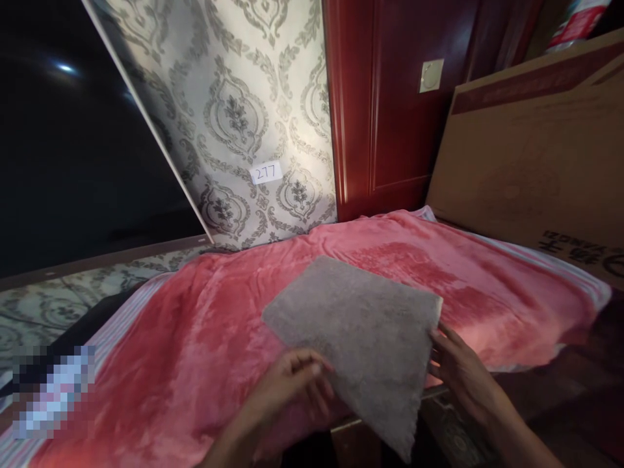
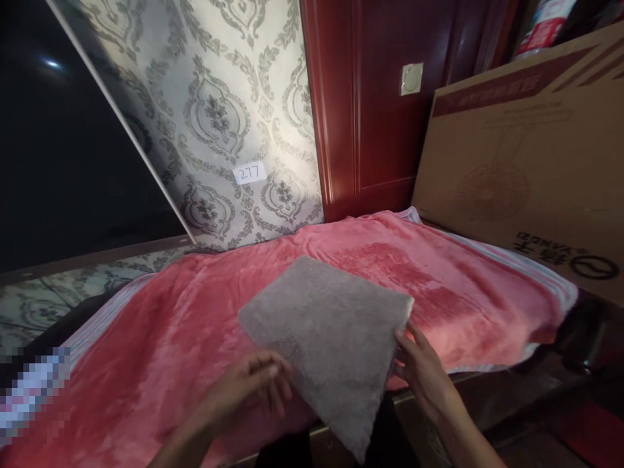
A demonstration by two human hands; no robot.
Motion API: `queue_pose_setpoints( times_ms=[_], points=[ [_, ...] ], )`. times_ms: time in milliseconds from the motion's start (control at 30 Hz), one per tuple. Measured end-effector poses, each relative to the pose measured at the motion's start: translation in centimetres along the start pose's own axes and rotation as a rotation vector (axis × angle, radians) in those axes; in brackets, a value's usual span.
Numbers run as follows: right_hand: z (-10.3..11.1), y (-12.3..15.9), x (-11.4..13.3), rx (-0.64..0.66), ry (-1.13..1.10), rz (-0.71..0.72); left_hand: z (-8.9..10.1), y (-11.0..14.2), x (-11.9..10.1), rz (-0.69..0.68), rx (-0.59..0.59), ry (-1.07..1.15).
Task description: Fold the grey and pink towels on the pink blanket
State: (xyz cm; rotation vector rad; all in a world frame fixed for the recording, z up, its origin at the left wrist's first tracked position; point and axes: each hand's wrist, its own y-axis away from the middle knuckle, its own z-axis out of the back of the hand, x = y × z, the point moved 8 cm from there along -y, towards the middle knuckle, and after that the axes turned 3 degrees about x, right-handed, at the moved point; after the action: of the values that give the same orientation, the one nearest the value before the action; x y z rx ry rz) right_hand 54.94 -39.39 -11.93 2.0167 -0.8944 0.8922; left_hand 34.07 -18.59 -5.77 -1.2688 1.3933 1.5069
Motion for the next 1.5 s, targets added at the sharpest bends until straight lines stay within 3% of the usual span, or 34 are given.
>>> queue_pose_setpoints(
  times_ms=[100, 167, 233, 300, 400, 567, 767, 900, 1033, 1133, 1300, 1400, 1500],
  points=[
    [0.1, 0.8, -1.3, -0.036, -0.02, 0.009, 7.5, -2.7, -5.2, -0.16, -0.365, -0.343],
    [0.4, 1.2, -2.2, -0.064, -0.054, 0.018, 12.3, -4.6, -7.3, -0.09, -0.649, -0.645],
    [0.8, 1.4, -2.9, -0.083, -0.086, 0.023, 15.2, -7.1, -8.2, -0.06, -0.737, -0.727],
    [1.0, 1.4, -3.6, -0.073, -0.096, 0.015, 16.6, -9.4, -8.2, -0.015, -0.747, -0.759],
    [1.0, 1.4, -4.3, -0.024, -0.072, -0.013, 17.1, -12.0, -7.6, 0.041, -0.727, -0.774],
    [-0.2, 1.7, -4.0, 0.052, 0.006, -0.037, 16.2, -14.5, -7.3, 0.042, -0.646, -0.731],
    [-1.0, 1.5, -3.2, -0.017, 0.069, -0.004, 15.5, -14.7, -7.8, 0.009, -0.521, -0.604],
    [-1.5, 0.7, -0.7, -0.013, 0.163, 0.118, 14.6, -13.7, -8.9, -0.024, -0.496, -0.531],
    [-3.7, -0.4, 3.7, 0.072, 0.269, 0.29, 14.5, -10.9, -10.4, -0.094, -0.543, -0.475],
    [-6.5, -1.9, 6.8, 0.175, 0.316, 0.368, 15.4, -7.1, -11.5, -0.14, -0.608, -0.432],
    [-12.1, -6.1, 9.3, 0.354, 0.385, 0.247, 16.9, -0.1, -12.3, -0.202, -0.639, -0.182],
    [-15.3, -8.5, 9.6, 0.419, 0.472, 0.229, 17.4, 2.8, -11.1, -0.228, -0.7, -0.09],
    [-16.9, -10.6, 7.7, 0.444, 0.587, 0.203, 17.9, 3.9, -7.6, -0.214, -0.748, -0.006]
  ],
)
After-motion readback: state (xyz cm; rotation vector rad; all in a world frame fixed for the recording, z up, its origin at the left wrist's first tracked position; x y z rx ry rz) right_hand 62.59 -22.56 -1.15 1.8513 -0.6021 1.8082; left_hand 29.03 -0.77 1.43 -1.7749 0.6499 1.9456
